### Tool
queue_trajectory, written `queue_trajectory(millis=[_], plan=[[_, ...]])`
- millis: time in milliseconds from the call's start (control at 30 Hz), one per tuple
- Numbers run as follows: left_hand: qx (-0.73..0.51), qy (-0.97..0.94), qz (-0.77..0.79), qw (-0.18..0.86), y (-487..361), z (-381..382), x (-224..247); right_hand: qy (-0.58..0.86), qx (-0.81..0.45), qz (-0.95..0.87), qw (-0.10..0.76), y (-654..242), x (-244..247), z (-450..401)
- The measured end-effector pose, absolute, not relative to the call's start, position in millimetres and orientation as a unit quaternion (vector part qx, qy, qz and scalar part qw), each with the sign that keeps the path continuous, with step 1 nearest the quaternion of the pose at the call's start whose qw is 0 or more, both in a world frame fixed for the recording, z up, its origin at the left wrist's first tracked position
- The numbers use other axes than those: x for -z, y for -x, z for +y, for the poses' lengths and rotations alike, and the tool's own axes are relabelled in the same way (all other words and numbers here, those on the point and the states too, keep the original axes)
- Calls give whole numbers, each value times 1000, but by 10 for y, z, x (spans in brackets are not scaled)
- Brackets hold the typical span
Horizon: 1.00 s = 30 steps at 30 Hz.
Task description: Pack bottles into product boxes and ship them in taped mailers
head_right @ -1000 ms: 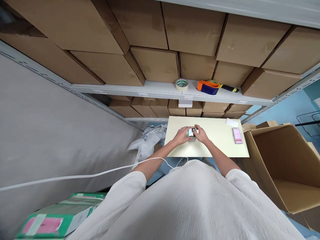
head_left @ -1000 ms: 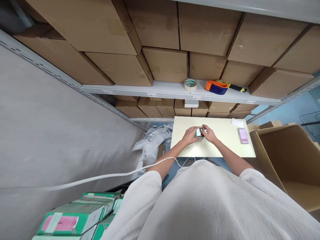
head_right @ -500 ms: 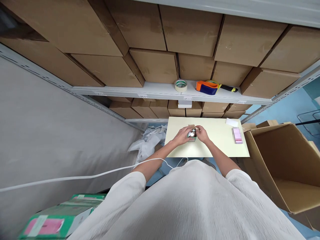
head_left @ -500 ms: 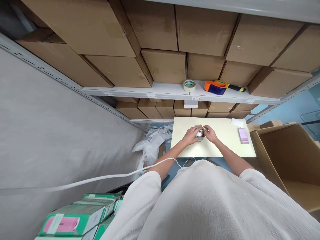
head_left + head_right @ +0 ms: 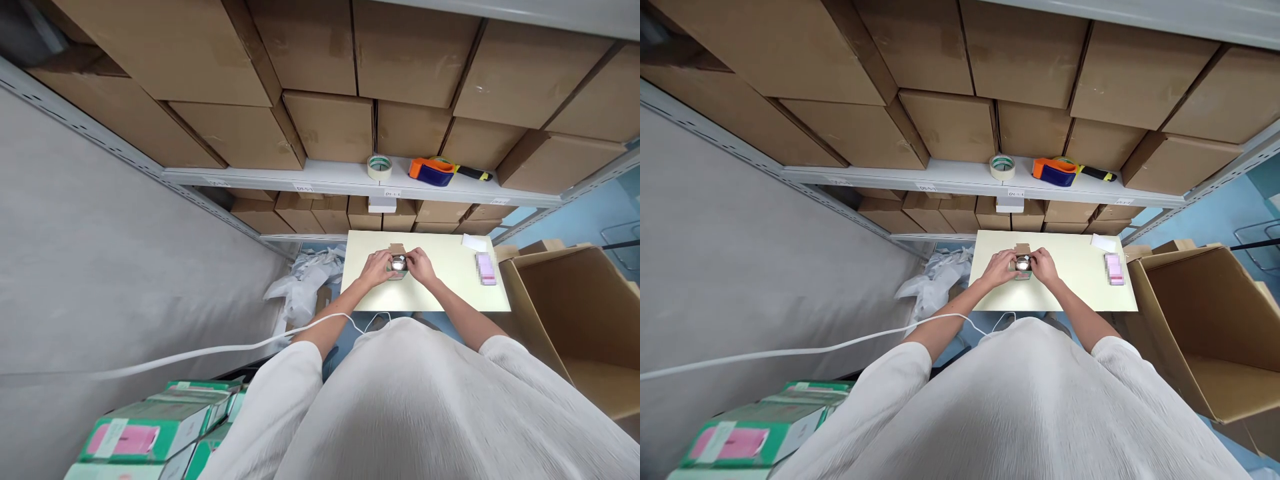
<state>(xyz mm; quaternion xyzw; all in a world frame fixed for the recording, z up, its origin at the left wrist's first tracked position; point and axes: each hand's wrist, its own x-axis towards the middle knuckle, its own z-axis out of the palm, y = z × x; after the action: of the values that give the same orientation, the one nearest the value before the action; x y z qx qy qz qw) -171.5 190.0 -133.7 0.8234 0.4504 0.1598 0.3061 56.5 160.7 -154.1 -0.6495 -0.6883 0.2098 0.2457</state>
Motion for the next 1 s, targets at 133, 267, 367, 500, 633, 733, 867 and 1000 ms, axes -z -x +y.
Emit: queue_trajectory(millis=[133, 267, 367, 500, 633, 733, 867, 1000], plan=[[-173, -821, 450, 307, 1720, 1891, 1331, 653, -213, -695, 212, -519, 1476, 1589], [-177, -814, 446, 326, 1722, 1899, 1386, 667, -212, -696, 162, -428, 1382, 1598], [-177, -812, 445, 334, 1723, 1901, 1461, 682, -211, -690, 122, -341, 1314, 1616], [-179, -809, 454, 328, 1713, 1897, 1535, 699, -221, -675, 88, -219, 1230, 1654], [-177, -820, 448, 309, 1703, 1899, 1563, 723, -208, -658, 29, -78, 1112, 1727], [-177, -831, 441, 290, 1710, 1896, 1588, 730, -193, -652, -68, 38, 985, 1790], [-184, -837, 437, 274, 1724, 1886, 1618, 726, -188, -645, -145, 162, 820, 1839], [-188, -836, 434, 279, 1724, 1883, 1588, 726, -172, -642, -176, 220, 733, 1846]])
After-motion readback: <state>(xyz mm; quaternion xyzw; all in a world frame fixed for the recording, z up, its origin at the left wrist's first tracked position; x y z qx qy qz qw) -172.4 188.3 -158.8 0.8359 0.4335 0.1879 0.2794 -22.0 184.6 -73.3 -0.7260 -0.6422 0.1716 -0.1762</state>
